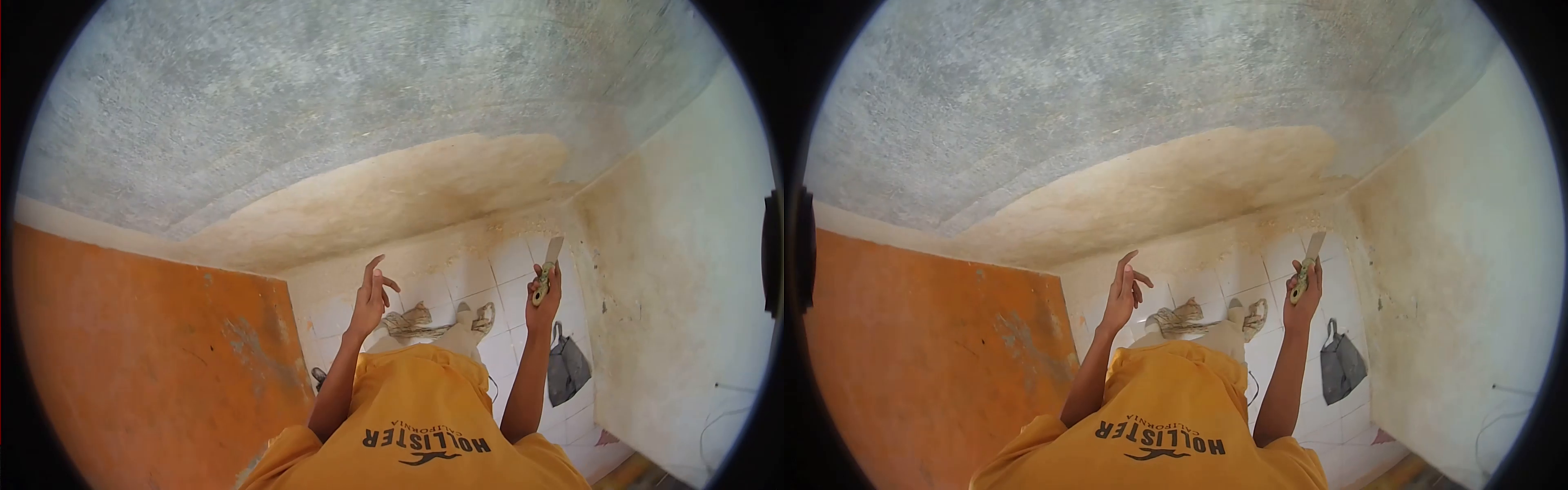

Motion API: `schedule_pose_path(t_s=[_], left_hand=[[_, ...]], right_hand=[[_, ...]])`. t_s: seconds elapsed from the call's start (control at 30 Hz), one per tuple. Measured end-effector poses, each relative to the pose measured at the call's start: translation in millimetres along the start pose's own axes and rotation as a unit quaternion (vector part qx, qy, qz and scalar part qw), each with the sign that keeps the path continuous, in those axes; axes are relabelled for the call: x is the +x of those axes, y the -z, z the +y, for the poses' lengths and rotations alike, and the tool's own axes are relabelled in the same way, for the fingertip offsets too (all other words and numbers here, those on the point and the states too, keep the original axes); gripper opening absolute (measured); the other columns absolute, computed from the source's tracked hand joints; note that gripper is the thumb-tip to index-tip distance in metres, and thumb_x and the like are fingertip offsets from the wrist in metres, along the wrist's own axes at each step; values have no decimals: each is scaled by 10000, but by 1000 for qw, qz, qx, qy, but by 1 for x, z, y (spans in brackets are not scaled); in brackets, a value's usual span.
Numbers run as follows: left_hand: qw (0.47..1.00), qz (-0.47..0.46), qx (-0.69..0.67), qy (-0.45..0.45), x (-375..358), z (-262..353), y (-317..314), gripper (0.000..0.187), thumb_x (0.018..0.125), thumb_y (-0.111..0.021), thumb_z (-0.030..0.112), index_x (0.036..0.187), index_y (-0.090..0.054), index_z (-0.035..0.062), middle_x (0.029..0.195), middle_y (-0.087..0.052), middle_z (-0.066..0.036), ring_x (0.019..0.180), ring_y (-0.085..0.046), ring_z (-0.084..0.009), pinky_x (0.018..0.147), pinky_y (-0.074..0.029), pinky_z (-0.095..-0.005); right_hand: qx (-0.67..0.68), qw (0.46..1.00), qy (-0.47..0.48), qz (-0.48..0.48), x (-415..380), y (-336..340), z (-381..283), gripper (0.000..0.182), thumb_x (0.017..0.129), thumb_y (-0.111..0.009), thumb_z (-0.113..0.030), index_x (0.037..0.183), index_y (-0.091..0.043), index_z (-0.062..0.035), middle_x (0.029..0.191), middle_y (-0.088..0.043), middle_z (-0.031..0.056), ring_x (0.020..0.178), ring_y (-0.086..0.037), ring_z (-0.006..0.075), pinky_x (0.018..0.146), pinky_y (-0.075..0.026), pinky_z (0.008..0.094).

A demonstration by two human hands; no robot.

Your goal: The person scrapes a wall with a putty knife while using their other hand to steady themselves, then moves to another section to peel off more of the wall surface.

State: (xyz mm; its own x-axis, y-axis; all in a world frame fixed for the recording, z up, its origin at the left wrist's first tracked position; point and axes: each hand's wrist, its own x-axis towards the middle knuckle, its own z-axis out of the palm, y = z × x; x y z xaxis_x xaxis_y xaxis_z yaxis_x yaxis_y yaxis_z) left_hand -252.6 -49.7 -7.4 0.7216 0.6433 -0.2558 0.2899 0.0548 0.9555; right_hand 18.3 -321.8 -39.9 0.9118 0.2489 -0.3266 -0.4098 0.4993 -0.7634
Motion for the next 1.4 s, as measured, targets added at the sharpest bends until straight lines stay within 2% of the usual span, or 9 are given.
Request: schedule_pose_path(t_s=[0.17,0.3,0.47,0.6,0.73,0.77,0.97,1.17,1.4], left_hand=[[999,28,24,-1,-18,-25,102,521,1141,-335,425,1531,-408,88,853,-704,-60,572,-511,-94,561,-450,-256],[995,80,43,-29,-16,-24,159,448,1129,-422,333,1483,-478,63,868,-705,-68,636,-526,-105,598,-464,-271],[978,119,113,-131,10,0,188,378,1095,-518,233,1435,-545,71,921,-691,-69,756,-560,-116,659,-471,-275],[960,120,125,-220,40,38,177,366,1073,-557,187,1426,-564,92,1181,-634,-93,857,-566,-144,698,-479,-298],[921,96,189,-326,79,84,153,429,1061,-571,169,1472,-516,56,1449,-546,-172,1250,-565,-323,975,-502,-404],[923,71,191,-326,89,94,147,519,1053,-575,154,1545,-440,56,1599,-398,-213,1492,-348,-403,1186,-336,-481],[854,139,286,-411,135,134,95,750,1040,-609,206,1664,-197,136,1707,136,-244,1579,76,-458,1249,-150,-580],[846,178,312,-395,176,120,67,887,1036,-609,265,1668,-11,90,1627,280,-341,1497,284,-533,1212,6,-665],[834,214,381,-337,207,106,50,1022,1031,-596,417,1613,116,-29,1544,269,-472,1422,299,-646,1159,34,-740]], right_hand=[[4,997,-66,29,-71,-54,105,232,1059,-586,-335,1181,-575,-137,965,-625,26,651,-522,61,531,-455,206],[-41,984,-167,-36,-134,-143,162,337,1070,-545,-187,1395,-526,-102,936,-617,59,615,-531,101,503,-422,235],[-54,993,-70,-75,-92,-196,148,326,1072,-523,-193,1379,-529,-83,947,-600,58,622,-525,108,525,-432,258],[-82,994,31,-58,-22,-241,100,376,1069,-535,-228,1416,-525,-83,909,-590,39,589,-504,98,505,-422,258],[-75,996,44,-9,42,-265,102,342,1083,-523,-260,1375,-546,-85,813,-561,-6,565,-468,74,458,-372,234],[-71,996,49,19,45,-277,113,363,1081,-530,-260,1395,-543,-79,791,-548,-11,563,-456,67,455,-363,235],[-76,992,66,80,36,-317,142,457,1070,-564,-266,1472,-521,-52,728,-499,-30,558,-408,50,460,-329,239],[-130,980,117,91,70,-300,147,448,1071,-570,-278,1448,-553,-38,712,-502,-35,545,-400,52,454,-331,239],[-104,983,130,82,77,-291,139,403,1049,-625,-290,1379,-621,-58,691,-493,-51,539,-394,35,438,-317,234]])
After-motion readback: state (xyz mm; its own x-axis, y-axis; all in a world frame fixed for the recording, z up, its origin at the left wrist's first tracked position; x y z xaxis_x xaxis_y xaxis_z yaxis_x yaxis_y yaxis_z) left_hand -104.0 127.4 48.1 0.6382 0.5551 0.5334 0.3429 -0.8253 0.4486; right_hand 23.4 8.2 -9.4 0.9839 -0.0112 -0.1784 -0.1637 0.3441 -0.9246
